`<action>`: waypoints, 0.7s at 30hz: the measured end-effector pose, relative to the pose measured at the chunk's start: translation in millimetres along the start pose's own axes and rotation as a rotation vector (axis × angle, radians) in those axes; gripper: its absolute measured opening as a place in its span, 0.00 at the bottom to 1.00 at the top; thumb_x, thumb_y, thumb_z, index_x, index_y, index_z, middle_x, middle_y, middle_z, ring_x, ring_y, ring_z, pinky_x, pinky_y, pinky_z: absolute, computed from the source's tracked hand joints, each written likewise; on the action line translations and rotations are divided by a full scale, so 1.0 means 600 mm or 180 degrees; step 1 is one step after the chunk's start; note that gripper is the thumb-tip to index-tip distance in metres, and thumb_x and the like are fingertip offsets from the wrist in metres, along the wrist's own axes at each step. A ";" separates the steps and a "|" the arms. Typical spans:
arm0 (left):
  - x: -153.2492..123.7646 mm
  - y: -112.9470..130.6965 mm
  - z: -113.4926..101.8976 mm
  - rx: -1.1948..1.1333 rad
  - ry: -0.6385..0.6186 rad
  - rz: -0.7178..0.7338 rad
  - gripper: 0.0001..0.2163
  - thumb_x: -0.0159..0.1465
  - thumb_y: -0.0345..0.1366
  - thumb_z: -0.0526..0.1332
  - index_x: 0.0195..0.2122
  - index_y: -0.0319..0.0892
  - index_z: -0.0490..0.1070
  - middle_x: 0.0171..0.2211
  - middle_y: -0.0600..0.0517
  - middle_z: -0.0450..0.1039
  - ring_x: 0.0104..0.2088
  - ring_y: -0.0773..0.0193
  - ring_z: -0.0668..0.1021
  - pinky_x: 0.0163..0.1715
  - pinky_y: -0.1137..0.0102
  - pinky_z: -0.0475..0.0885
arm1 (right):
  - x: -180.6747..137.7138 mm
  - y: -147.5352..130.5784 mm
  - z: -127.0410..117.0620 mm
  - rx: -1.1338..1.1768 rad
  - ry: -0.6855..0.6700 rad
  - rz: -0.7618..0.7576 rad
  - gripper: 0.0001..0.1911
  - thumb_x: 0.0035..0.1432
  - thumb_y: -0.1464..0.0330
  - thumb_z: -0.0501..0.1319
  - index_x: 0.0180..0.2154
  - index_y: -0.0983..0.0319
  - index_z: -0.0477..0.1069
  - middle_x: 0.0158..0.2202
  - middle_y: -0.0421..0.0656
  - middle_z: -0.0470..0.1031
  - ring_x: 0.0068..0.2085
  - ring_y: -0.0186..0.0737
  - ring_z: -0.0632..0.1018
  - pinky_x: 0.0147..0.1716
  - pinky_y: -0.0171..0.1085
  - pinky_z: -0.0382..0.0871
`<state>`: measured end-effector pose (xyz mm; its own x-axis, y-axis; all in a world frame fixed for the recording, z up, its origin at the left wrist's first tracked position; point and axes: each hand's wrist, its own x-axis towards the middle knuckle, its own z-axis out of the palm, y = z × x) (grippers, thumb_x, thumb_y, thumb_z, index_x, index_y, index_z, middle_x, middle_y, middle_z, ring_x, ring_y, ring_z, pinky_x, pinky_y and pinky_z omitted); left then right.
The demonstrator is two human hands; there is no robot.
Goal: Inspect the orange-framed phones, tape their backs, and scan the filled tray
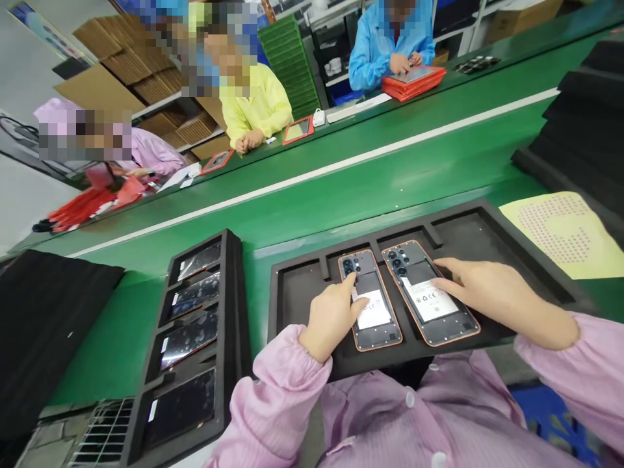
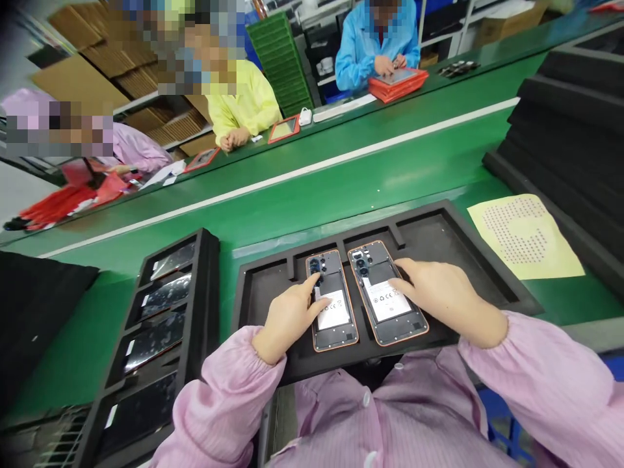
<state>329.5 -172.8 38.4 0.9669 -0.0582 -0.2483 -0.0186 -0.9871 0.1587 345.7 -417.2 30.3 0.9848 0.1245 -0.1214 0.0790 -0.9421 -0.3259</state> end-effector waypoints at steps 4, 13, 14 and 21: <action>0.007 -0.006 0.010 -0.0241 -0.0019 0.0172 0.20 0.62 0.37 0.57 0.55 0.43 0.66 0.31 0.50 0.77 0.36 0.58 0.79 0.37 0.69 0.71 | 0.020 0.011 -0.006 0.0622 -0.0352 -0.0107 0.29 0.50 0.59 0.58 0.54 0.60 0.66 0.23 0.35 0.74 0.26 0.41 0.76 0.23 0.35 0.64; 0.019 -0.033 0.015 -0.1561 0.0504 0.0100 0.15 0.57 0.38 0.55 0.43 0.41 0.72 0.18 0.58 0.69 0.21 0.66 0.73 0.27 0.73 0.67 | 0.026 0.015 0.002 0.0600 -0.0289 -0.0071 0.25 0.52 0.59 0.55 0.51 0.61 0.69 0.18 0.33 0.69 0.21 0.36 0.72 0.21 0.34 0.60; 0.019 -0.034 0.014 -0.1637 0.0516 0.0084 0.15 0.57 0.39 0.54 0.42 0.41 0.73 0.18 0.58 0.68 0.21 0.66 0.73 0.28 0.73 0.68 | 0.026 0.015 0.002 0.0546 -0.0329 -0.0099 0.25 0.52 0.59 0.56 0.50 0.60 0.70 0.16 0.33 0.67 0.20 0.36 0.71 0.20 0.34 0.58; 0.017 -0.036 0.001 -0.1876 0.0534 -0.0025 0.15 0.56 0.42 0.54 0.40 0.43 0.73 0.17 0.59 0.67 0.19 0.68 0.69 0.26 0.73 0.67 | 0.025 0.015 0.009 0.0284 -0.0373 -0.0091 0.24 0.52 0.59 0.57 0.51 0.56 0.70 0.18 0.34 0.71 0.20 0.37 0.72 0.21 0.34 0.56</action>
<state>339.5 -152.2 31.7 0.9942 0.0202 -0.1054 0.0861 -0.7362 0.6713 360.7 -422.2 20.7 0.9571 0.1912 -0.2179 0.0874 -0.9070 -0.4120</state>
